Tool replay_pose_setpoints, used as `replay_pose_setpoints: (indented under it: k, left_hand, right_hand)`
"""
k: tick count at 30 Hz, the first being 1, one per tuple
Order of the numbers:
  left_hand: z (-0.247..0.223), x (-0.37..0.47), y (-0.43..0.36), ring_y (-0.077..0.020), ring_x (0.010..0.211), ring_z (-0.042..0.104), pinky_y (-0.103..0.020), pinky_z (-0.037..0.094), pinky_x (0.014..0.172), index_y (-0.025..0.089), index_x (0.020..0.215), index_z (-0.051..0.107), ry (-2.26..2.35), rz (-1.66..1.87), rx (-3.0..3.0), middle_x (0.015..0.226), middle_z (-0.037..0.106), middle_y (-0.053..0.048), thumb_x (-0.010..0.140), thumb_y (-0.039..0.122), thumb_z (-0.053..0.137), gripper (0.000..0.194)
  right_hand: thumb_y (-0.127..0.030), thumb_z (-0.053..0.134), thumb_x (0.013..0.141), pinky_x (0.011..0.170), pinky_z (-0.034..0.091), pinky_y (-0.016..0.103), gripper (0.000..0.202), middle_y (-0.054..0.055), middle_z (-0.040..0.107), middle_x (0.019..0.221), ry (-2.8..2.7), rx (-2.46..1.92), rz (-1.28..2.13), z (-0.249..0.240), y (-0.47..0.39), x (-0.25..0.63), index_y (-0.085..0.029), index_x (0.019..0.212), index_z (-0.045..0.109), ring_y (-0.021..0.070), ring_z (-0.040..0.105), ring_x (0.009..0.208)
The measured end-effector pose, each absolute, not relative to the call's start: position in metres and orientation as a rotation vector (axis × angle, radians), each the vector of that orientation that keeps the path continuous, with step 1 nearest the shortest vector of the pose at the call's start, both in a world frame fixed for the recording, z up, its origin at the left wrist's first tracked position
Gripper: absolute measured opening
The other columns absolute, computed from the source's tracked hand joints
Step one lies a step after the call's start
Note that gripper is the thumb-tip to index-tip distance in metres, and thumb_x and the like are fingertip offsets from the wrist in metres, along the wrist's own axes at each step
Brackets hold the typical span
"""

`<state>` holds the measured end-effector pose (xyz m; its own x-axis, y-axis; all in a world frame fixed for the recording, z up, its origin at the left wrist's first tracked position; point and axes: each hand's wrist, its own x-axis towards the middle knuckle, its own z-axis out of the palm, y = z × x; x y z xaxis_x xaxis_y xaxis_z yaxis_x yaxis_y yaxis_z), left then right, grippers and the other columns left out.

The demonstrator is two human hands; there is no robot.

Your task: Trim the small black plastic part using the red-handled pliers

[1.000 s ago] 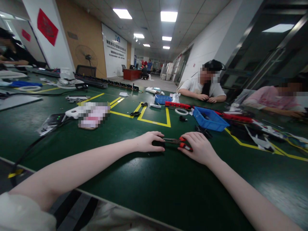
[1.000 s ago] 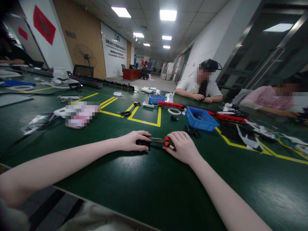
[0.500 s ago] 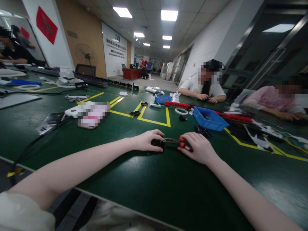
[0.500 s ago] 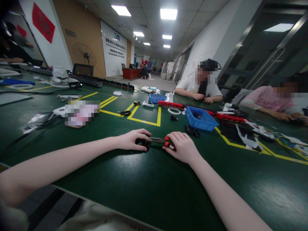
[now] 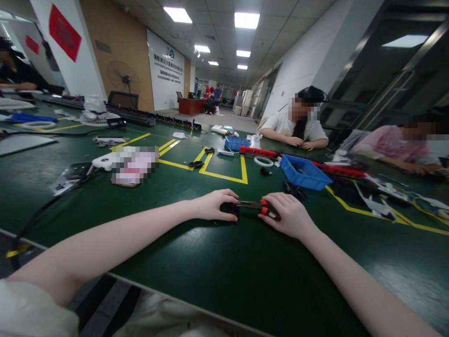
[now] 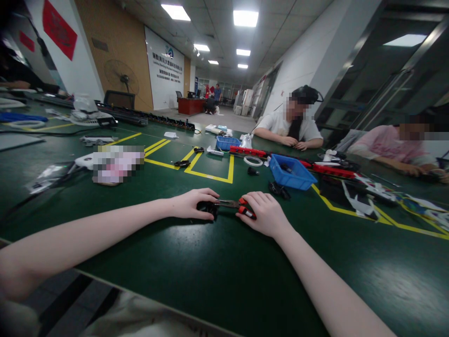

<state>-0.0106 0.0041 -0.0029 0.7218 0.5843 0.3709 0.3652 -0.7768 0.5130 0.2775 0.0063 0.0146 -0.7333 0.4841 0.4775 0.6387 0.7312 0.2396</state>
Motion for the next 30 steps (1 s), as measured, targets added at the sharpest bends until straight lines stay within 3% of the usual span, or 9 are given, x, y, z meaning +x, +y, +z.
replay_pose_setpoints:
  k: [12, 22, 30]
  left_hand:
    - [0.0015, -0.0108, 0.0007, -0.0252, 0.109, 0.060, -0.037, 0.047, 0.094, 0.017, 0.125, 0.055, 0.787, 0.742, 2.477, 0.119, 0.062, -0.012, 0.077, 0.038, 0.076, 0.056]
    - [0.0063, -0.0121, 0.0020, -0.0247, 0.110, 0.061, -0.036, 0.046, 0.095, 0.018, 0.119, 0.059, 0.763, 0.677, 2.564, 0.119, 0.064, -0.010, 0.081, 0.043, 0.071, 0.047]
    - [0.0051, -0.0120, 0.0015, -0.0251, 0.116, 0.058, -0.037, 0.044, 0.099, 0.019, 0.115, 0.061, 0.722, 0.703, 2.548, 0.125, 0.061, -0.011, 0.081, 0.038, 0.072, 0.040]
  right_hand:
    - [-0.043, 0.059, 0.086, 0.071, 0.047, 0.037, 0.030, 0.011, 0.066, 0.094, -2.585, -0.820, -0.516, 0.0148, 0.0045, 0.2757, -0.018, 0.101, 0.061, 0.0245, 0.061, 0.084]
    - [-0.042, 0.059, 0.086, 0.072, 0.048, 0.037, 0.030, 0.012, 0.066, 0.094, -2.597, -0.810, -0.518, 0.0144, 0.0040, 0.2768, -0.016, 0.101, 0.060, 0.0245, 0.061, 0.085]
    - [-0.042, 0.060, 0.085, 0.071, 0.049, 0.037, 0.028, 0.010, 0.066, 0.092, -2.599, -0.815, -0.499, 0.0151, 0.0034, 0.2759, -0.018, 0.101, 0.061, 0.0237, 0.062, 0.082]
